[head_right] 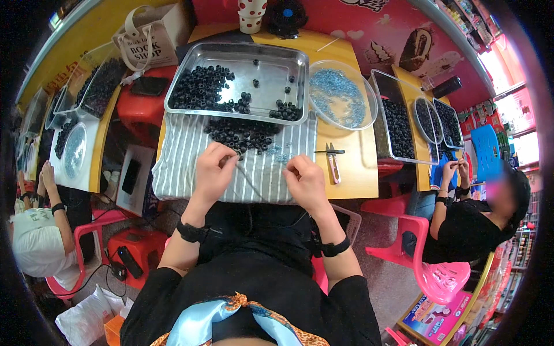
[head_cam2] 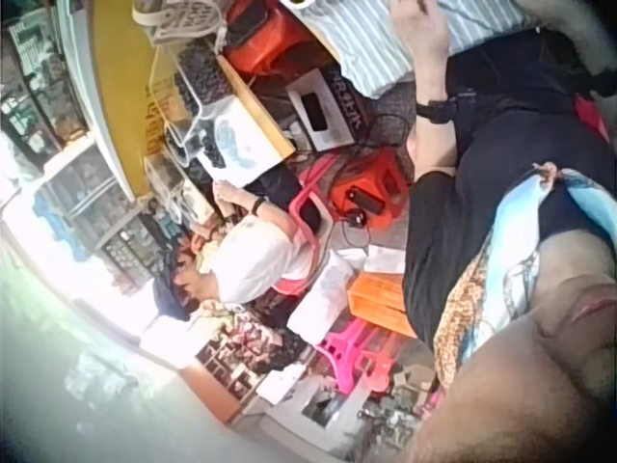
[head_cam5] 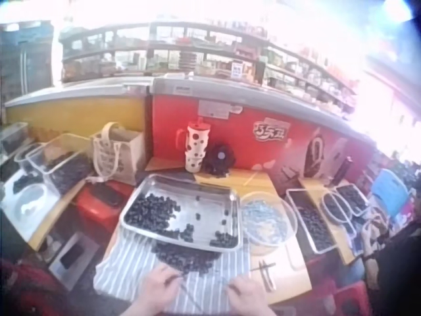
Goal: Sorting and inspecting small black rubber or plastic components at a workstation.
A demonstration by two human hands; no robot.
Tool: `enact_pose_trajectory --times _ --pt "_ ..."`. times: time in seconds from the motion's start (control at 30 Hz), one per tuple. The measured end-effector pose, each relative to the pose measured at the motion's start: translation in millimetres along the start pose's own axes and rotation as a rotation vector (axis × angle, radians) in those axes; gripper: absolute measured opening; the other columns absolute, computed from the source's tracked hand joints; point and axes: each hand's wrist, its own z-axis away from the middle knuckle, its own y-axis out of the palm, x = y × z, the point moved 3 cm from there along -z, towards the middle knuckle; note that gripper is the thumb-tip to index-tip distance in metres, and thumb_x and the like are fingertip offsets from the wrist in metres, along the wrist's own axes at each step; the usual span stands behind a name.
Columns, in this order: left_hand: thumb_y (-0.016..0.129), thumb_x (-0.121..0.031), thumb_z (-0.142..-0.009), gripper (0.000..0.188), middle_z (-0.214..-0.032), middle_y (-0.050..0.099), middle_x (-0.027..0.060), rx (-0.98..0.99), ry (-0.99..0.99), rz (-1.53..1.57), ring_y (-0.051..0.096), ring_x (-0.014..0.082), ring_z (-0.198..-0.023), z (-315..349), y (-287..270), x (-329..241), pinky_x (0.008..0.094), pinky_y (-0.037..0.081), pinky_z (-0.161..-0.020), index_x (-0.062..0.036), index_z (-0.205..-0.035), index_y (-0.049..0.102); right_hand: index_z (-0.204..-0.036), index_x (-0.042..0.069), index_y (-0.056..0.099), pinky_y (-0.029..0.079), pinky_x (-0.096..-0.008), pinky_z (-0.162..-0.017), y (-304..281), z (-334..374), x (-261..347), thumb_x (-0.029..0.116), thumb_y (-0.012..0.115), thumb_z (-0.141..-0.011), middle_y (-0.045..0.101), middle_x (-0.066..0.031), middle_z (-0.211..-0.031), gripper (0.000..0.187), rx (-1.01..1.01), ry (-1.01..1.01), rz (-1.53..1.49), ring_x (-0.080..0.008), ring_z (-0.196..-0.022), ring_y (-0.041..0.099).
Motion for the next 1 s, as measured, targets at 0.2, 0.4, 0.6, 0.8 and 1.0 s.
enact_pose_trajectory --times 0.2,0.4,0.6,0.8,1.0 --pt "0.067 -0.002 -0.078 0.011 -0.081 0.057 0.011 -0.007 0.071 -0.167 0.06 0.023 -0.068 -1 4 -7 0.0307 0.046 -0.056 -0.0001 -0.089 0.064 -0.082 0.001 0.06 0.043 -0.0209 -0.059 -3 0 18 -0.003 0.068 -0.078 0.06 -0.0012 -0.073 0.009 0.012 0.015 -0.289 -0.0062 -0.066 0.055" --pt "0.066 0.0 -0.078 0.013 -0.082 0.057 0.0115 0.024 0.114 -0.173 0.06 0.0237 -0.068 -5 5 -2 0.0308 0.046 -0.058 0.0002 -0.091 0.064 -0.082 0.0 0.062 0.043 -0.0209 -0.061 0 3 27 -0.003 0.068 -0.079 0.059 -0.0009 -0.076 0.008 0.028 0.005 -0.334 -0.0062 -0.067 0.054" --pt "0.06 0.002 -0.086 0.012 -0.085 0.06 0.0056 0.057 -0.056 0.137 0.062 0.0126 -0.071 2 3 -1 0.0238 0.046 -0.06 0.0017 -0.098 0.062 -0.087 -0.001 0.065 0.043 -0.0212 -0.065 7 7 26 -0.006 0.066 -0.08 0.058 -0.0022 -0.08 0.008 0.067 0.025 -0.442 -0.0081 -0.073 0.054" --pt "0.057 -0.001 -0.091 0.014 -0.086 0.063 0.0016 0.254 -0.266 0.718 0.062 0.0078 -0.075 18 18 -13 0.0202 0.047 -0.062 -0.0001 -0.104 0.061 -0.089 -0.002 0.065 0.043 -0.0221 -0.067 19 3 41 -0.008 0.063 -0.081 0.058 -0.0047 -0.083 0.011 0.024 -0.037 -0.49 -0.0106 -0.076 0.055" --pt "0.058 0.0 -0.091 0.014 -0.094 0.057 0.0012 0.302 -0.284 0.859 0.059 0.0064 -0.073 28 24 -11 0.0199 0.048 -0.065 0.003 -0.103 0.065 -0.084 -0.001 0.064 0.044 -0.0249 -0.063 26 10 47 -0.009 0.067 -0.076 0.061 -0.007 -0.078 0.011 -0.022 -0.146 -0.421 -0.0142 -0.071 0.057"
